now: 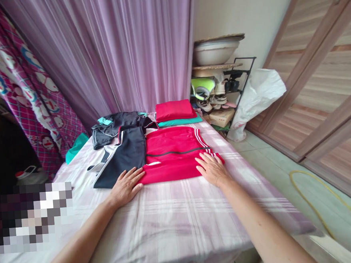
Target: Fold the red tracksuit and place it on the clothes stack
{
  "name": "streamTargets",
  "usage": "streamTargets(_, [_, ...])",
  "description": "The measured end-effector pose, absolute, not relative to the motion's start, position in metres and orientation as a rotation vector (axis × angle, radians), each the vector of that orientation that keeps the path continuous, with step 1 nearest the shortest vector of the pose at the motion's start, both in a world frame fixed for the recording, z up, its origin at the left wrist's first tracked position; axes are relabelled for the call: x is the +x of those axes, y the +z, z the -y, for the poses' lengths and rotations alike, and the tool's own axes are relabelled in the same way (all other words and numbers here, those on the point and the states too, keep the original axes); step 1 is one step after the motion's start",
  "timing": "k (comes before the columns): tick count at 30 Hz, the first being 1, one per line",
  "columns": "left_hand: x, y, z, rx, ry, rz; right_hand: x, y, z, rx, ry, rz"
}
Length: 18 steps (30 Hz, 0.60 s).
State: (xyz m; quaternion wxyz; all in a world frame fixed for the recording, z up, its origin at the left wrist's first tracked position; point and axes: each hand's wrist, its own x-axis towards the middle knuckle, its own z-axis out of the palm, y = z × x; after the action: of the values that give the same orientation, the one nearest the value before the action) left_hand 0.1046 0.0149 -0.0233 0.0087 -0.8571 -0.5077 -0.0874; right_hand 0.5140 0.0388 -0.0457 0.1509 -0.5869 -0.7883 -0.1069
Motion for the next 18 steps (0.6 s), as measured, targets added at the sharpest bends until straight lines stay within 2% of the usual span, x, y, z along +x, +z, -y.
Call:
streamTargets(4, [0.104, -0.022, -0.009, -2.634, -0.328, 1.624, 0.516, -0.048, -0.039, -1.694, -0.343, 2.249])
streamTargets(9, [0.076, -0.020, 0.003, -2.307, -0.515, 1.800, 0.514, -0.049, -0.035, -1.681, -0.431, 2.214])
streamTargets(14, [0.036, -0.015, 0.011, -1.903, -0.676, 2.184, 0.513, -0.049, -0.033, -1.704, -0.509, 2.109])
streamTargets(18, [0.024, -0.010, 0.012, -1.821, -0.688, 2.432, 0.514, -0.049, -0.031, -1.757, -0.499, 2.000])
